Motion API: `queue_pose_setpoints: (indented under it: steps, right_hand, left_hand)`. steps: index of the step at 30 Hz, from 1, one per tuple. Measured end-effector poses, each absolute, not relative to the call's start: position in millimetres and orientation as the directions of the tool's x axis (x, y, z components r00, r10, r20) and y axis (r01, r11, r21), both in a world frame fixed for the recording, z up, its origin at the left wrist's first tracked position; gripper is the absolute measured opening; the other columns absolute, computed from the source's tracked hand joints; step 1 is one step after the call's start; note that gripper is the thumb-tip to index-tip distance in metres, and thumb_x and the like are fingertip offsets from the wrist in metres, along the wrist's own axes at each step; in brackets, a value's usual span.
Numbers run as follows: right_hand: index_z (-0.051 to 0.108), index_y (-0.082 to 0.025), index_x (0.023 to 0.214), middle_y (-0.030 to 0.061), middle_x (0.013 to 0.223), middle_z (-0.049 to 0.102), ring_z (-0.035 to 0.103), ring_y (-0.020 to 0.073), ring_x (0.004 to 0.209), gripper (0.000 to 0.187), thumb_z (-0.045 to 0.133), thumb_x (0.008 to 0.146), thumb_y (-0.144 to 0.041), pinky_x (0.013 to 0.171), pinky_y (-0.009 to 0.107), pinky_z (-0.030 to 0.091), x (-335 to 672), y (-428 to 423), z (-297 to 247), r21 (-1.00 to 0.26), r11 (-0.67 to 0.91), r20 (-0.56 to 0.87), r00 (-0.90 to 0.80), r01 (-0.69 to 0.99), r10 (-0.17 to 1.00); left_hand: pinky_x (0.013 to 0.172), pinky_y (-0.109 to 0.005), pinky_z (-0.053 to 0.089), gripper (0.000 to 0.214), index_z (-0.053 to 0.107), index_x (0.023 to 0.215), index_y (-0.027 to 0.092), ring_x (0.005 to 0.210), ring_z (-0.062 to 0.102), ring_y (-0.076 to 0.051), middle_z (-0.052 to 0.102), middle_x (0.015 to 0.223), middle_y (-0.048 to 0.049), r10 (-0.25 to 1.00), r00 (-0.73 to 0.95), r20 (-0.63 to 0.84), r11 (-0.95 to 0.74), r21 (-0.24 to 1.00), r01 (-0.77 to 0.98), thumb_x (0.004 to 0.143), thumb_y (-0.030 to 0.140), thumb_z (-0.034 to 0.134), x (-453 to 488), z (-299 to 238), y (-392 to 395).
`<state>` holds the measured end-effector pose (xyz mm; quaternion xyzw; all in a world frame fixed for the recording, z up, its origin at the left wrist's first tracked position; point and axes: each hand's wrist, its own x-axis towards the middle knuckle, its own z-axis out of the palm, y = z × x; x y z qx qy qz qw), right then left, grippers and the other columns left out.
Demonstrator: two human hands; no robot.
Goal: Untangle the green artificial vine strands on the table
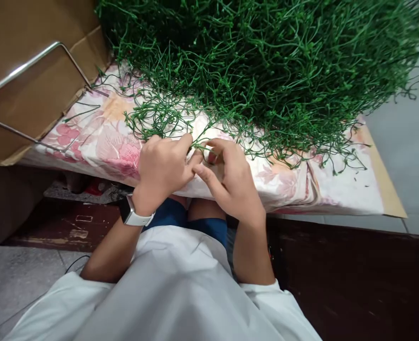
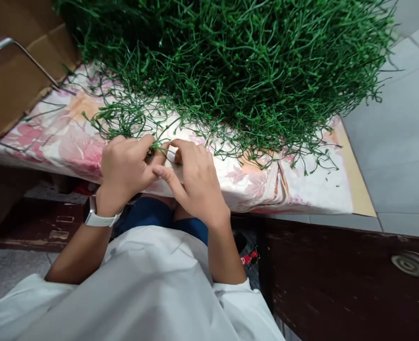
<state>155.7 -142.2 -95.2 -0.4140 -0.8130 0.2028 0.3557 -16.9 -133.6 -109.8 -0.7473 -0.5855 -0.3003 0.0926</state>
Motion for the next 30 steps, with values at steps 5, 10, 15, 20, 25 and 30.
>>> queue_pose_setpoints:
  steps: [5, 10, 15, 20, 25, 30]
  right_hand:
    - [0.039, -0.028, 0.129, -0.0066, 0.069, 0.031, 0.038, 0.0154, 0.056, 0.024, 0.047, 0.107, -0.032, 0.061, 0.032, 0.04, 163.0, -142.9, -101.2, -0.832, 0.471, 0.368, -0.344, 0.294, 0.864]
    - [0.044, -0.032, 0.119, -0.0081, 0.062, 0.026, 0.031, 0.0147, 0.049, 0.022, 0.056, 0.102, -0.036, 0.049, 0.029, 0.028, 177.7, -142.3, -102.5, -0.908, 0.416, 0.38, -0.328, 0.045, 0.865]
    - [0.045, -0.032, 0.109, -0.0111, 0.056, 0.019, 0.02, 0.0114, 0.045, 0.027, 0.068, 0.096, -0.039, 0.046, 0.024, 0.025, 183.9, -137.2, -101.9, -0.894, 0.387, 0.432, -0.202, -0.228, 0.879]
    - [0.049, -0.031, 0.1, -0.0113, 0.053, 0.02, 0.018, 0.0095, 0.045, 0.026, 0.073, 0.093, -0.037, 0.044, 0.022, 0.025, 185.3, -131.0, -99.8, -0.828, 0.433, 0.5, -0.12, -0.357, 0.858]
    - [0.049, -0.029, 0.09, -0.011, 0.052, 0.016, 0.016, 0.0094, 0.043, 0.021, 0.069, 0.096, -0.032, 0.042, 0.022, 0.023, 181.6, -125.2, -109.3, -0.766, 0.509, 0.58, -0.08, -0.394, 0.811]
    - [0.058, -0.032, 0.09, -0.0091, 0.055, 0.014, 0.001, 0.0104, 0.051, 0.036, 0.086, 0.071, -0.045, 0.041, 0.027, 0.007, 217.4, -129.4, -101.8, -0.792, 0.564, 0.512, 0.251, -0.234, 0.822]
  left_hand:
    - [0.069, -0.038, 0.038, 0.016, 0.068, 0.084, 0.02, 0.063, 0.064, -0.026, 0.065, 0.06, -0.0061, 0.833, 0.128, 0.538, -0.286, 0.221, 0.932, 0.087, 0.034, 0.062, -13.8, -108.0, -135.5]
    - [0.071, -0.037, 0.038, 0.022, 0.07, 0.088, 0.02, 0.062, 0.061, -0.023, 0.065, 0.061, -0.0057, 0.867, 0.102, 0.488, -0.251, 0.25, 0.935, 0.092, 0.04, 0.06, -13.0, -108.5, -134.5]
    - [0.064, -0.033, 0.034, 0.041, 0.07, 0.085, 0.019, 0.056, 0.057, -0.021, 0.061, 0.056, -0.0044, 0.869, 0.16, 0.469, -0.256, 0.149, 0.955, 0.1, 0.052, 0.051, -12.6, -107.4, -134.5]
    - [0.06, -0.031, 0.03, 0.047, 0.071, 0.088, 0.018, 0.054, 0.055, -0.019, 0.06, 0.055, -0.0042, 0.872, 0.209, 0.443, -0.281, 0.104, 0.954, 0.103, 0.057, 0.047, -11.1, -106.2, -135.2]
    - [0.058, -0.034, 0.025, 0.041, 0.07, 0.088, 0.019, 0.054, 0.058, -0.022, 0.061, 0.054, -0.0054, 0.862, 0.248, 0.443, -0.303, 0.058, 0.951, 0.103, 0.051, 0.05, -9.2, -106.5, -136.3]
    - [0.057, -0.033, 0.025, 0.024, 0.07, 0.091, 0.018, 0.055, 0.06, -0.023, 0.063, 0.056, -0.0053, 0.862, 0.241, 0.446, -0.308, 0.084, 0.948, 0.097, 0.038, 0.059, -12.6, -109.0, -139.3]
